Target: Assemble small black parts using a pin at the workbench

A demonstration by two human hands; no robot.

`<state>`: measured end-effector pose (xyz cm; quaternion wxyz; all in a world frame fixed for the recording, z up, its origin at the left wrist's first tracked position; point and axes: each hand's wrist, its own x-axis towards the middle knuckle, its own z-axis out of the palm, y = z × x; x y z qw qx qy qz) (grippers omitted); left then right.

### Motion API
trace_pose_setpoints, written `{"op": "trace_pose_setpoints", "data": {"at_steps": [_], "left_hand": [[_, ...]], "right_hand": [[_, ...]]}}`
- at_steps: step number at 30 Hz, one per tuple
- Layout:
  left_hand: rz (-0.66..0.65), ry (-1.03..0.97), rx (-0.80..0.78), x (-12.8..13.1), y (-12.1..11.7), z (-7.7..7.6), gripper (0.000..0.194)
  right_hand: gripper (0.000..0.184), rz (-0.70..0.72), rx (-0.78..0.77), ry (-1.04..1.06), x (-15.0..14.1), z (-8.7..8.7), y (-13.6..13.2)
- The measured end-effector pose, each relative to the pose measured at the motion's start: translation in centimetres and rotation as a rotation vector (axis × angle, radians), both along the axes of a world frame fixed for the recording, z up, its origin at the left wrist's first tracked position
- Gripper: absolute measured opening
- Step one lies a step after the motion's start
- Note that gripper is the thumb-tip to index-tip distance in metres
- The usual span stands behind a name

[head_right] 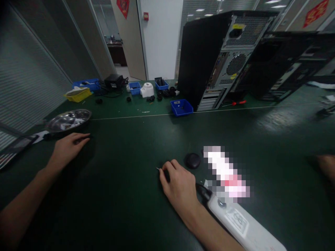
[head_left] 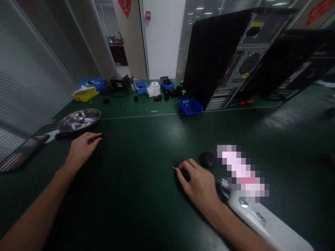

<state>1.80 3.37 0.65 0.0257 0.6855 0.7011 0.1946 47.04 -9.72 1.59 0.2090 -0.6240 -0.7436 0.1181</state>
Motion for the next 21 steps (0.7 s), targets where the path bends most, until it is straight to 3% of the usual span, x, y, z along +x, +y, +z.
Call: {"op": "trace_pose_setpoints", "data": {"at_steps": [10,14,21], "left_hand": [[-0.052,0.031,0.244,-0.3,0.0,-1.3,0.037],[-0.077,0.058,0.202,-0.7,0.0,-1.5,0.037],[-0.047,0.252,0.135,0.8,-1.1,-0.4,0.042]], "right_hand": [[0.023,0.012,0.009,0.013,0.1,-0.2,0.0],[0.025,0.015,0.013,0.013,0.1,-0.2,-0.1],[0.025,0.017,0.009,0.0,0.1,-0.1,0.0]]}}
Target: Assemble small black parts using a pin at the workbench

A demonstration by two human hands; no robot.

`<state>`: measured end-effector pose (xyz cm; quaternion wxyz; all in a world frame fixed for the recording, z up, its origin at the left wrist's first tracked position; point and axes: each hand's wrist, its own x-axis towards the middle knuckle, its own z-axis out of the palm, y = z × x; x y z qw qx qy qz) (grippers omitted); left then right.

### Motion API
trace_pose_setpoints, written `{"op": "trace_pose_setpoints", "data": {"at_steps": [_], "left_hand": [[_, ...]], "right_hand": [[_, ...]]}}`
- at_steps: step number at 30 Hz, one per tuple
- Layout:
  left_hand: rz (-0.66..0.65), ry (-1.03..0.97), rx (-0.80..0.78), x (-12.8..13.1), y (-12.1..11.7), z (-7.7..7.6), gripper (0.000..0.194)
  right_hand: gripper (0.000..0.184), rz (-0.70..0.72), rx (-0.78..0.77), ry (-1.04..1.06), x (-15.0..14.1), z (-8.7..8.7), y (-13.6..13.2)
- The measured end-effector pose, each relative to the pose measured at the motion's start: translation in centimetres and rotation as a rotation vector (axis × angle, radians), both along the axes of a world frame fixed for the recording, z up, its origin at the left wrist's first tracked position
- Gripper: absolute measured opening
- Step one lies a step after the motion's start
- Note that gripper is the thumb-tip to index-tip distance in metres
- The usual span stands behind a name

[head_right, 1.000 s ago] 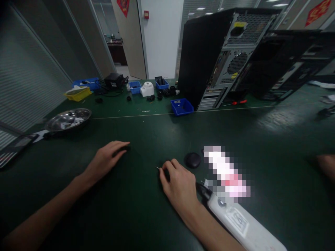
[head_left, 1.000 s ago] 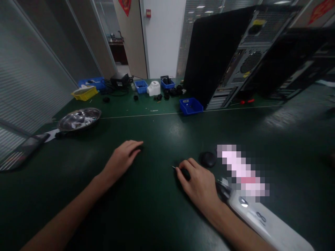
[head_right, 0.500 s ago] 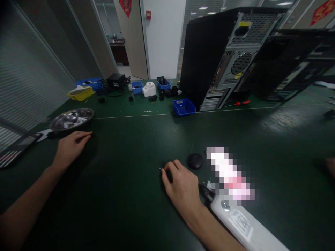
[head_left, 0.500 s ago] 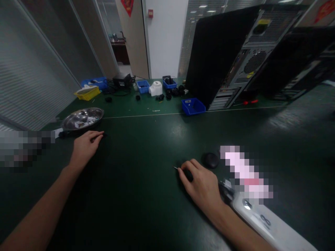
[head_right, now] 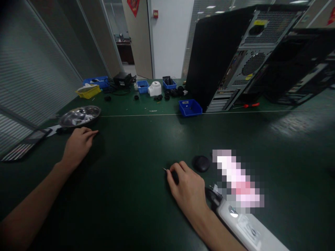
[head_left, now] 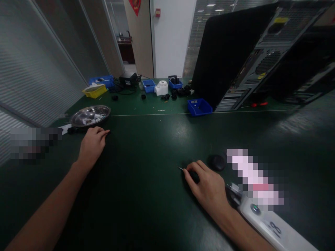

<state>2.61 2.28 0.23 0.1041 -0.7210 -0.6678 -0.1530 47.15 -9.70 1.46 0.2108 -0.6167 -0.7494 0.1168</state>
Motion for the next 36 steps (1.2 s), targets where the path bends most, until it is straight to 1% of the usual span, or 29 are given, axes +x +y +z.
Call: {"op": "trace_pose_setpoints", "data": {"at_steps": [6,11,15,17,19,23,26,30,36], "left_hand": [[0.062,0.048,-0.031,0.7,-0.3,0.4,0.04],[0.034,0.028,0.007,0.9,-0.3,0.5,0.038],[0.055,0.036,0.001,0.7,0.0,0.4,0.038],[0.072,-0.024,0.031,0.3,0.3,0.3,0.035],[0.071,-0.146,0.037,-0.2,0.6,0.1,0.033],[0.072,-0.372,-0.052,-1.4,1.1,-0.1,0.038],[0.083,-0.425,-0.092,-1.8,1.5,-0.3,0.04],[0.112,-0.493,-0.112,-2.1,1.7,-0.4,0.038],[0.176,-0.582,-0.159,-2.2,1.8,0.2,0.038]], "right_hand": [[0.025,0.008,0.011,0.014,0.0,-0.2,0.0],[0.026,0.013,0.0,0.012,0.1,-0.2,0.0],[0.025,0.012,0.011,0.011,0.1,-0.3,0.0],[0.025,0.013,0.019,0.011,0.1,-0.3,0.0],[0.025,0.018,0.024,0.009,0.1,-0.4,0.0],[0.027,0.017,0.038,0.0,0.0,-0.3,0.0],[0.028,0.02,0.046,-0.003,0.0,-0.2,0.1],[0.028,0.015,0.038,0.001,0.0,-0.2,0.0],[0.026,0.006,0.009,0.019,0.1,-0.3,0.0]]}}
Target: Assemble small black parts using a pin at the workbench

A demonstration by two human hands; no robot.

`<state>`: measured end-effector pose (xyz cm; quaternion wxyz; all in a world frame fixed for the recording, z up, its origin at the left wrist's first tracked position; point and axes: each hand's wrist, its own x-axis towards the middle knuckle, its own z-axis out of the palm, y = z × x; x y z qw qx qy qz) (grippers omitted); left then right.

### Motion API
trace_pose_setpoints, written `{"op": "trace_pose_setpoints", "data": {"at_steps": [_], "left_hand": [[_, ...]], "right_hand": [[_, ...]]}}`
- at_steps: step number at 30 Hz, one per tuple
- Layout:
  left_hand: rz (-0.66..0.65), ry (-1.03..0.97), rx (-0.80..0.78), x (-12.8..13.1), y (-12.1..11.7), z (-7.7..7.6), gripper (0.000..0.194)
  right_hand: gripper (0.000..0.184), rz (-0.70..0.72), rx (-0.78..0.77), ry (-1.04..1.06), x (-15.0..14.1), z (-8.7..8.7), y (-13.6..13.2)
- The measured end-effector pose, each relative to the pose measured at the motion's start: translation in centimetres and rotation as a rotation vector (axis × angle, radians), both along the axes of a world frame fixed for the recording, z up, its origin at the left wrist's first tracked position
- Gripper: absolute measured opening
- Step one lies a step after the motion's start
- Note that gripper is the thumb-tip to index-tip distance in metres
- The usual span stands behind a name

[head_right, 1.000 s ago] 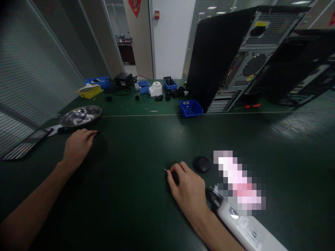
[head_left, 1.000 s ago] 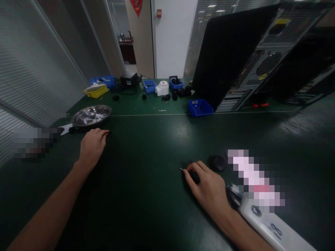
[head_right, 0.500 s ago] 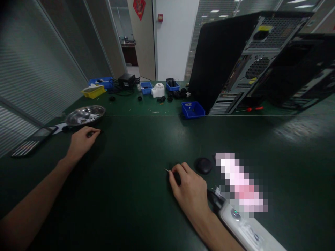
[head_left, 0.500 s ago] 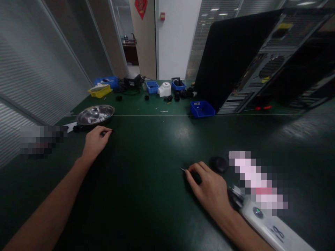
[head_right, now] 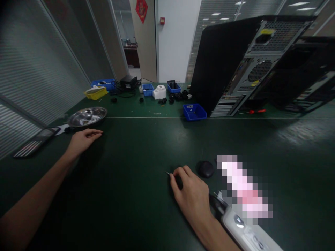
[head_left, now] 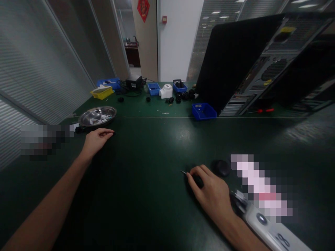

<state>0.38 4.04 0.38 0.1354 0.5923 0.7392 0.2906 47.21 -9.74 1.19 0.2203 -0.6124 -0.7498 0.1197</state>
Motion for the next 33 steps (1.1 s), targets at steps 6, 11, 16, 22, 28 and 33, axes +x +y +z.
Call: {"op": "trace_pose_setpoints", "data": {"at_steps": [6,11,16,22,28,33], "left_hand": [[0.04,0.0,-0.032,0.2,0.0,0.6,0.032],[0.137,-0.244,-0.097,0.6,-0.1,0.9,0.042],[0.163,-0.275,-0.093,0.7,0.0,0.9,0.047],[0.167,-0.253,-0.062,1.2,0.0,1.0,0.043],[-0.092,-0.358,-0.106,9.2,-1.4,3.0,0.036],[-0.597,-0.352,-0.217,20.8,-6.7,3.1,0.023]], "right_hand": [[0.026,0.003,0.028,-0.004,0.0,-0.4,0.1],[0.026,0.006,0.027,0.011,0.0,-0.4,0.1],[0.026,0.004,0.004,0.032,-0.1,-0.2,0.1],[0.023,-0.005,0.005,0.022,-0.3,0.1,0.0],[0.021,-0.018,-0.008,0.047,-0.3,0.4,-0.1],[0.019,-0.027,0.016,0.091,-0.3,0.2,-0.1]]}}
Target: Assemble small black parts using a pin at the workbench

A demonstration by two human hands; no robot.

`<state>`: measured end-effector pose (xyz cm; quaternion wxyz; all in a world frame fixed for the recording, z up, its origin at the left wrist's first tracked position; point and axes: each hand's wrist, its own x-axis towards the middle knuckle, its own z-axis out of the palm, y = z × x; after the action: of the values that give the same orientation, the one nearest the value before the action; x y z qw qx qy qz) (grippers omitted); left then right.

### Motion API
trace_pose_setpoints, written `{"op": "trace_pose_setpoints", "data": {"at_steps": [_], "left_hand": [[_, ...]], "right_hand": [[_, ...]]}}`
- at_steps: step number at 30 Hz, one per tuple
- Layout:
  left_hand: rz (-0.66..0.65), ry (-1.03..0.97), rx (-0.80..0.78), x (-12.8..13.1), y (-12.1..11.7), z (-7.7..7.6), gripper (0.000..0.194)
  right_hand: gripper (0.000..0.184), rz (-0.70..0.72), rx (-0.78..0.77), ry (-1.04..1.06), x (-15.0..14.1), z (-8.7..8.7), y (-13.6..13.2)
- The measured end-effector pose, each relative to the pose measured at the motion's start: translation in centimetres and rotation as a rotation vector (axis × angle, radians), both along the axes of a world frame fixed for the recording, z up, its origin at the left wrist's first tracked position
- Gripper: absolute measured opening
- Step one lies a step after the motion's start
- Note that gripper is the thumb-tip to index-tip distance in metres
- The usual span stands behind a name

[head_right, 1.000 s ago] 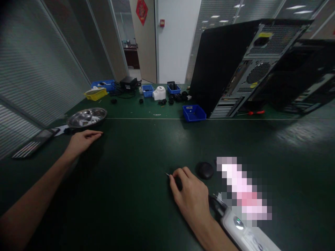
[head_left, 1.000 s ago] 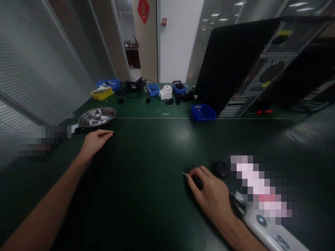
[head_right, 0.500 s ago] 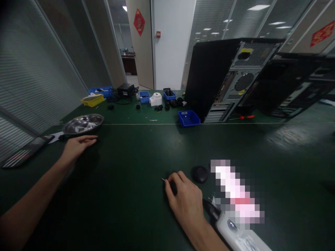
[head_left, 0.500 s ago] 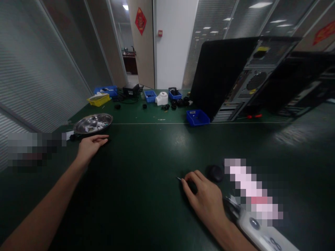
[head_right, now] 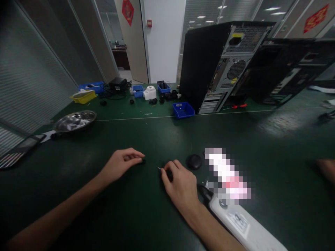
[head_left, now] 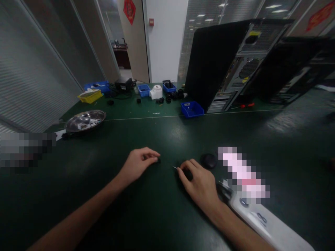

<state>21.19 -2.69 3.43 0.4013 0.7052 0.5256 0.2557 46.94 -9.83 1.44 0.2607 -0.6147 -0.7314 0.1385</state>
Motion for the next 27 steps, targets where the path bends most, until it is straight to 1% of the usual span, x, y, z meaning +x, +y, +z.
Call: {"op": "trace_pose_setpoints", "data": {"at_steps": [1,2,4,7,12,18,22,24,27], "left_hand": [[-0.059,-0.013,0.008,1.5,-1.0,-0.3,0.021],[-0.089,-0.025,0.023,2.5,-1.7,-0.6,0.019],[-0.104,-0.045,0.053,3.3,-2.5,-1.1,0.018],[-0.119,-0.044,0.088,2.8,-2.7,-1.5,0.02],[-0.217,-0.017,0.158,1.8,-2.9,-1.9,0.024],[-0.276,-0.019,0.25,2.0,-3.4,-2.2,0.024],[-0.281,-0.035,0.279,1.9,-3.4,-2.1,0.026],[-0.294,-0.047,0.294,1.8,-3.5,-2.3,0.026],[-0.348,-0.027,0.339,1.9,-3.6,-2.9,0.028]], "right_hand": [[0.019,0.001,0.004,0.007,0.0,0.0,0.0],[0.019,0.012,0.006,0.015,-0.1,-0.1,0.0],[0.019,0.04,-0.001,0.03,-0.1,-0.1,-0.1],[0.018,0.065,-0.004,0.04,-0.2,0.0,-0.1],[0.016,0.119,0.007,0.049,-0.3,0.2,-0.2],[0.016,0.161,0.017,0.041,-0.5,0.3,-0.2],[0.015,0.175,0.016,0.06,-0.5,0.2,-0.2],[0.015,0.189,0.011,0.077,-0.5,0.2,-0.2],[0.015,0.208,0.002,0.064,-0.6,0.1,-0.2]]}}
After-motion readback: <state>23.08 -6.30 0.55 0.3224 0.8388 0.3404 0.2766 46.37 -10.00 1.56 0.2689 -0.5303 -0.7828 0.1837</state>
